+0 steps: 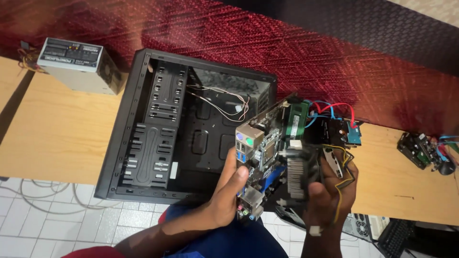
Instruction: Installing a motherboard into a computer case and securing it with screws using a screwdriver.
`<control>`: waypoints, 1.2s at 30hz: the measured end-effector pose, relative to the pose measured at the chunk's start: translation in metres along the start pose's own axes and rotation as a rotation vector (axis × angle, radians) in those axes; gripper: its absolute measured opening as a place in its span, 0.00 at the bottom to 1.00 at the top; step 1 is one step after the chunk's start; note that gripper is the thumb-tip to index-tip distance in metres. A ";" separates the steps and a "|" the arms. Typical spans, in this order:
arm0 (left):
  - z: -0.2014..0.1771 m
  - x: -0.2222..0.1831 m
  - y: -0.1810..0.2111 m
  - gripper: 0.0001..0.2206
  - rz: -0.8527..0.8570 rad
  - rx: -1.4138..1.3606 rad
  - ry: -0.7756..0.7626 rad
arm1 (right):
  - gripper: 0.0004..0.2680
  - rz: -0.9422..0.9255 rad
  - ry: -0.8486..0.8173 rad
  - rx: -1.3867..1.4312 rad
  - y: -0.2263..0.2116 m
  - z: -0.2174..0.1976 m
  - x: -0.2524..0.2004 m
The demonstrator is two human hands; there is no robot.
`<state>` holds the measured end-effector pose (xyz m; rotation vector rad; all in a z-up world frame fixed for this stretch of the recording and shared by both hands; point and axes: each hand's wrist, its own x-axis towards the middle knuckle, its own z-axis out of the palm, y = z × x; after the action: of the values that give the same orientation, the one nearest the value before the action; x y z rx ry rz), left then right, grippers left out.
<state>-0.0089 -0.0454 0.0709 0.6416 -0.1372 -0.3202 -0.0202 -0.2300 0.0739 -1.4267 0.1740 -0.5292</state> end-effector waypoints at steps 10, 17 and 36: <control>-0.003 0.003 0.005 0.33 0.153 0.140 -0.077 | 0.30 0.167 -0.295 0.489 -0.008 0.006 -0.002; -0.019 0.006 -0.007 0.26 0.197 0.033 -0.091 | 0.30 -0.221 -0.203 -0.221 -0.004 0.012 0.000; -0.037 0.021 0.003 0.29 -0.100 0.190 0.058 | 0.33 -0.161 -0.113 -0.460 -0.027 0.072 -0.017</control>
<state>0.0196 -0.0292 0.0434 0.8470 -0.0808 -0.3872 -0.0113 -0.1589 0.1078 -1.9266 0.0930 -0.5606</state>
